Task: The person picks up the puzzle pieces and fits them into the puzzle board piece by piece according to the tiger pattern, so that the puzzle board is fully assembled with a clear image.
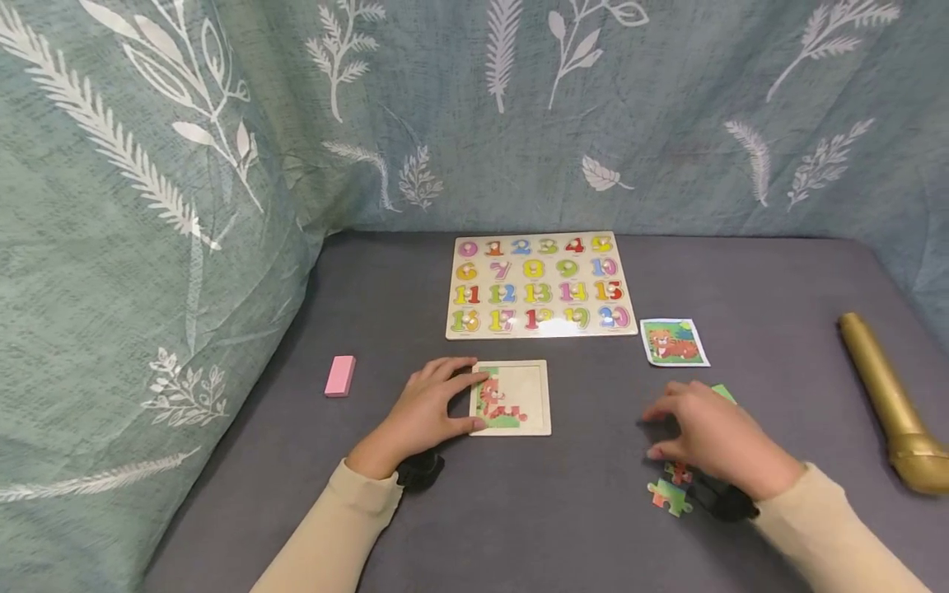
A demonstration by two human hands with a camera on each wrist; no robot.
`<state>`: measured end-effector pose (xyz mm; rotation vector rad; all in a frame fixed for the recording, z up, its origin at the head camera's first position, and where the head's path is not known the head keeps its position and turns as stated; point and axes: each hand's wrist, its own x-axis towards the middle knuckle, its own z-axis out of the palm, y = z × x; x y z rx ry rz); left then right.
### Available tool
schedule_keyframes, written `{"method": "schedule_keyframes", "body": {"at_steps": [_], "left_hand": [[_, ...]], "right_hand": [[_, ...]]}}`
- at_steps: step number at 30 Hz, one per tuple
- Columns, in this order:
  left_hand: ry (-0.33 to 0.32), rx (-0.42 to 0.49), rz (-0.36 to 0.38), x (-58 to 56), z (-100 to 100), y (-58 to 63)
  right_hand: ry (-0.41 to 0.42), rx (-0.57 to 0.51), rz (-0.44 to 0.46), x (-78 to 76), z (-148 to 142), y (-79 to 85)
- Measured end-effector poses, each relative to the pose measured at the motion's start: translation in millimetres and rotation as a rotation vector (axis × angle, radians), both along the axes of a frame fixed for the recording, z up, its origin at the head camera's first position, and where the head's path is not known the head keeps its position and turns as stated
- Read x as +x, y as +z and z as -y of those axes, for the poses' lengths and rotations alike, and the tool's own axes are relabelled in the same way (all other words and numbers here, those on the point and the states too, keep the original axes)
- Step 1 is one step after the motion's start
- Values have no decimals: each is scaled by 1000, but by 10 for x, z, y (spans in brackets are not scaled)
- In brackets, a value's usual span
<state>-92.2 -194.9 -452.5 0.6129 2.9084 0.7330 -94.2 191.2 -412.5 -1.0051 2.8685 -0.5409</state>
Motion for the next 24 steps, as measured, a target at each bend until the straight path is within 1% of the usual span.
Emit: {"method": "schedule_keyframes", "body": {"at_steps": [3,4,5,9,12,15,18,21,24], "left_hand": [[-3,-7,-6,7,33,11],[-4,-5,-8,7,38,14],[-3,-4,-11,6,42,14],[-4,-6,-6,12,46,16],[-8,-5,7,21,40,11],[-5,2,8,22,26,4],[-8,18,23,18,8,1],[-39,29,35,7,-9,1],[-76,17,27,2,-9,-2]], "right_hand": [[88,-91,-143,215,-114,-229],[111,-124,-182,266,-132,-294],[130,-152,-201,303,-145,-341],[170,-243,-242,364,-175,-452],[185,-295,-223,396,-185,-487],[173,-312,-219,446,-193,-506],[132,-283,-272,513,-228,-513],[85,-236,-328,578,-279,-516],[71,-236,-340,601,-303,-522]]}}
